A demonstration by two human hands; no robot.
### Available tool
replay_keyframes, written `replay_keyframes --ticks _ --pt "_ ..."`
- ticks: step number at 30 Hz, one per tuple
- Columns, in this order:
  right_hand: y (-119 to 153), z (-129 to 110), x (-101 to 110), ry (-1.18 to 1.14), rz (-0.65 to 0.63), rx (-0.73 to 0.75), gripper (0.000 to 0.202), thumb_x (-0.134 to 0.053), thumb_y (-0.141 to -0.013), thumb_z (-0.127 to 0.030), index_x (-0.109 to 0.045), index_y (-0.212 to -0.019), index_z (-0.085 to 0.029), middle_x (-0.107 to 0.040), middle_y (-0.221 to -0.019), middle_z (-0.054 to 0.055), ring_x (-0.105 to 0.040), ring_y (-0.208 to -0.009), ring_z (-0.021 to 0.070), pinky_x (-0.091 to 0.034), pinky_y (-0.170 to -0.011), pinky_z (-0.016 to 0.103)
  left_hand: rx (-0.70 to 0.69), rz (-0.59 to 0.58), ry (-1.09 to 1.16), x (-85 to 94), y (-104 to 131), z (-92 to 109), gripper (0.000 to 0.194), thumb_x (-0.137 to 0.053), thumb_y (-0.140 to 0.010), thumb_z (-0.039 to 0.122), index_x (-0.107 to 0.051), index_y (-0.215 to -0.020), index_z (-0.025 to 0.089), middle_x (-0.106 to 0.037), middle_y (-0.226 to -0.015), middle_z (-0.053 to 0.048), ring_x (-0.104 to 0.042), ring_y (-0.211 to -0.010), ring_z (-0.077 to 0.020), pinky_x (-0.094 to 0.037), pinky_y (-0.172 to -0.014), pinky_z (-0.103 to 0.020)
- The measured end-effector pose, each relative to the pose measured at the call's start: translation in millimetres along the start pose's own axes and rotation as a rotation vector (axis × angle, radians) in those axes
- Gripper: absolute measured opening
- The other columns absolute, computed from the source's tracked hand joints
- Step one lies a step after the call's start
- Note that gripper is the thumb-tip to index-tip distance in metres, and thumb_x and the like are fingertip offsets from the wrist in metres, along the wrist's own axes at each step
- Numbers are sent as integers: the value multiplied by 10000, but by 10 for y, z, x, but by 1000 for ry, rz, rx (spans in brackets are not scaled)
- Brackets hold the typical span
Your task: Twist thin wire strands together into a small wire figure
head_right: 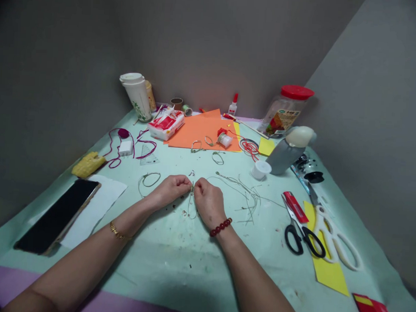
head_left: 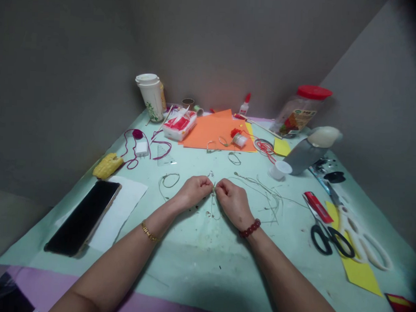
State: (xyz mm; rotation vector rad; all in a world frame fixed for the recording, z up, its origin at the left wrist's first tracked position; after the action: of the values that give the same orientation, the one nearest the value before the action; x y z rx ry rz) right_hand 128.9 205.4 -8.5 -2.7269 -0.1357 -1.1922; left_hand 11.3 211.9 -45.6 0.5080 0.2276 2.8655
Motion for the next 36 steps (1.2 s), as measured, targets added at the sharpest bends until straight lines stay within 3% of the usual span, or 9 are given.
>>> replay_keyframes --ticks 7,9,12,14,20,26,30,36 --pt "20 62 33 -39 22 -69 182 -462 -803 -246 -613 -709 -205 -520 -523 -26 -453 -507 139 -294 -525 248 4 30 -40 15 -19 -13 166 -528 -705 301 -591 -706 148 -464 -562 40 -356 -504 -79 -270 -485 -217" --pt "53 29 113 -61 57 -39 179 -466 -803 -247 -635 -772 -196 -588 -630 -1 -493 -557 147 -339 -556 253 9 31 -57 12 -14 0 162 -526 -703 302 -586 -699 152 -466 -558 41 -362 -505 -80 -275 -488 -219" --pt "166 -90 352 -39 229 59 210 -455 -813 -226 -639 -900 -174 -637 -953 76 -559 -739 170 -402 -686 279 21 20 -73 1 -1 21 155 -529 -705 304 -578 -694 157 -460 -538 45 -371 -501 -84 -274 -488 -222" --pt "239 -123 411 -15 276 60 186 -447 -825 -225 -623 -853 -171 -627 -934 81 -555 -762 176 -400 -704 285 24 22 -76 6 5 33 150 -535 -702 298 -581 -697 156 -462 -534 44 -375 -502 -85 -275 -491 -223" --pt "241 -37 27 -10 -16 -108 178 -522 -762 -253 -477 -598 -198 -527 -597 -6 -449 -574 144 -311 -567 266 -2 6 -36 1 7 46 139 -529 -704 284 -578 -696 155 -464 -565 38 -372 -524 -83 -288 -501 -217" --pt "276 7 4 -133 -41 -152 195 -493 -767 -268 -451 -589 -199 -488 -556 -30 -426 -562 132 -293 -557 254 13 -11 -60 -16 -16 14 197 -505 -706 301 -624 -719 144 -512 -603 19 -396 -535 -88 -295 -496 -222" --pt "314 51 -12 -151 -57 -205 165 -495 -746 -255 -460 -596 -197 -486 -548 -33 -423 -554 129 -295 -549 250 40 2 -66 -25 -43 -33 190 -536 -684 328 -589 -658 148 -472 -558 29 -380 -511 -87 -278 -473 -227" --pt "362 -32 -121 -145 -201 -174 206 -465 -747 -241 -405 -554 -199 -452 -529 -32 -390 -541 121 -266 -518 248 68 27 -50 -13 -45 -33 151 -556 -655 303 -567 -641 153 -464 -547 35 -363 -498 -81 -277 -468 -224"
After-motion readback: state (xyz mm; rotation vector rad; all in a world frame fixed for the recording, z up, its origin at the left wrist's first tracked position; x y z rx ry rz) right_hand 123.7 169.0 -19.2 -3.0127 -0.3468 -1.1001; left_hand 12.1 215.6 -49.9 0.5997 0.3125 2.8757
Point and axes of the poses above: each hand's wrist, its own y-axis away from the middle knuckle, its own x-axis out of the back of the hand, z = x × y, the point moved 10 cm from there along -y, towards the middle knuckle
